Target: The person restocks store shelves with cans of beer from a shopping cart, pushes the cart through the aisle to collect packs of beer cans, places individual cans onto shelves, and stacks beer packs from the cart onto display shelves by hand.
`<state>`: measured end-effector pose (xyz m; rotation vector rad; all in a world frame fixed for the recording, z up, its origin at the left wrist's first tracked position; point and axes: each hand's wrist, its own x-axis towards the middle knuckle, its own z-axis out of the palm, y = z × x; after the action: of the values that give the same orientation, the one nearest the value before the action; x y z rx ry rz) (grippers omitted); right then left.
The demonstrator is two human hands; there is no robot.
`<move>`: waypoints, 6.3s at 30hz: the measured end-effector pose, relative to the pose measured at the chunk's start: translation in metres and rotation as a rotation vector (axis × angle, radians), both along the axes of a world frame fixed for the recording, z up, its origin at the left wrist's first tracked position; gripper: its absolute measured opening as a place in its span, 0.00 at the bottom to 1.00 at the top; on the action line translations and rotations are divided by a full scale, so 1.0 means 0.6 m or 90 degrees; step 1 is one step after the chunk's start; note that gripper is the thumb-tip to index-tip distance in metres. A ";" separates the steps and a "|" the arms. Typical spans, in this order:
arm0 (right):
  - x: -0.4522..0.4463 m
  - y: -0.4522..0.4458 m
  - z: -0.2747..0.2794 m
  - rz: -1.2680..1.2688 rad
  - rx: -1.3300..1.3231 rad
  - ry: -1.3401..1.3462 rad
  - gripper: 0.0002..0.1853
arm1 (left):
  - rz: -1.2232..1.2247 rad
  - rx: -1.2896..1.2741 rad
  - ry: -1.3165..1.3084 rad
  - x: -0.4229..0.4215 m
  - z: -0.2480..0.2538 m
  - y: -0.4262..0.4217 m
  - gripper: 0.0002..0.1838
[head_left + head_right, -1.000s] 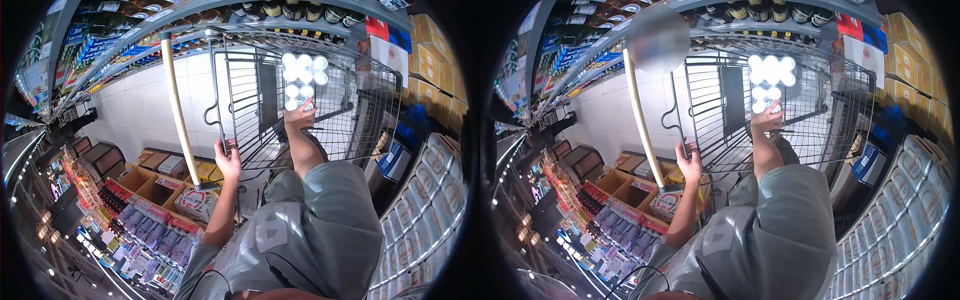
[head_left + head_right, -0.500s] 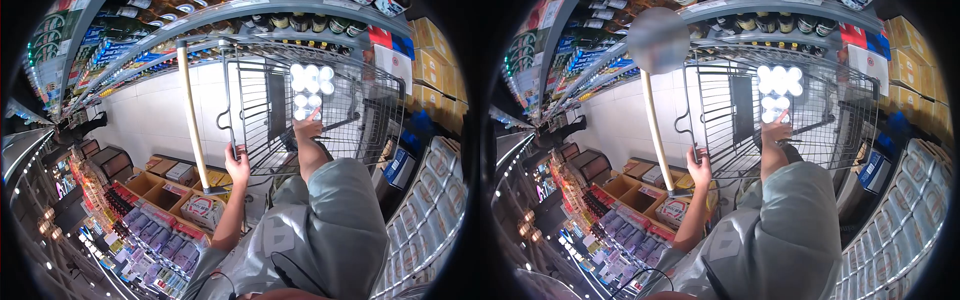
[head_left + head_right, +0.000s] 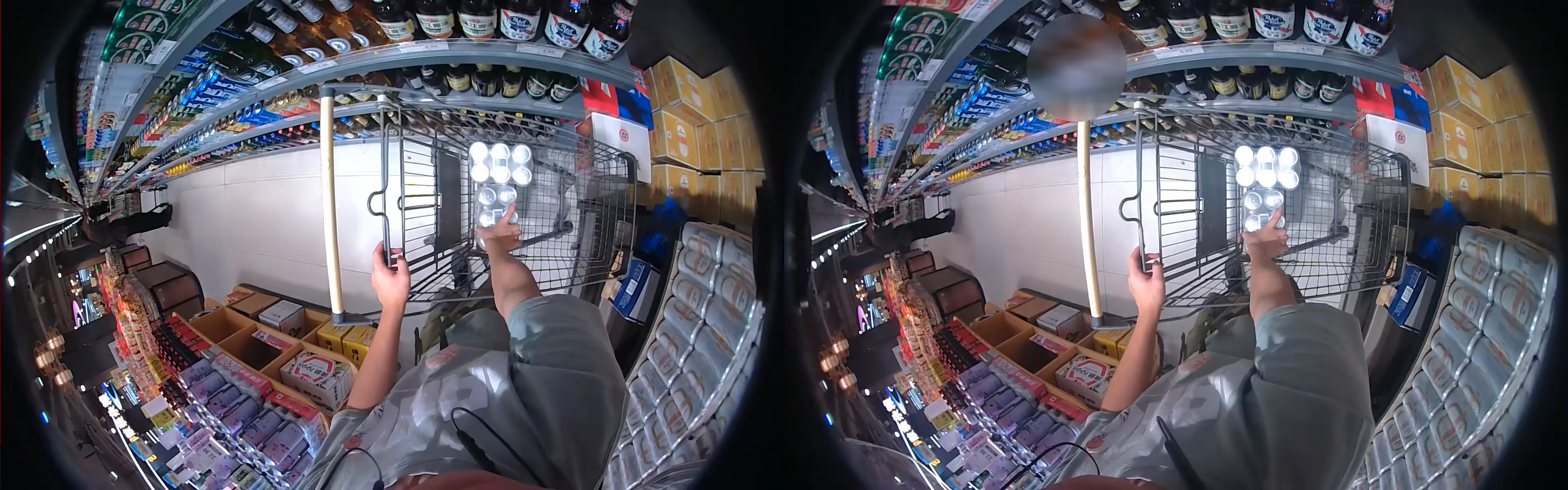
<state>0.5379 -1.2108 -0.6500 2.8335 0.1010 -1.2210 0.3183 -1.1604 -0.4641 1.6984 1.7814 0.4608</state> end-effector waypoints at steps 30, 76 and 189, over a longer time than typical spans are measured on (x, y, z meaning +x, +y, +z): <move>0.114 -0.423 0.794 0.990 0.302 -0.405 0.57 | -0.064 -1.240 -0.965 0.234 0.240 -0.337 0.33; 0.465 -0.965 1.084 0.102 0.191 -0.393 0.56 | -1.208 0.213 -0.591 0.908 0.446 -0.639 0.39; 0.285 0.115 -0.055 0.870 0.075 -0.169 0.51 | 0.133 -0.008 -0.230 -0.018 -0.031 -0.034 0.12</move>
<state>0.7088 -1.1417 -0.6828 2.0204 1.7127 -0.4746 0.3073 -1.1810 -0.4824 1.3246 1.6907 0.7913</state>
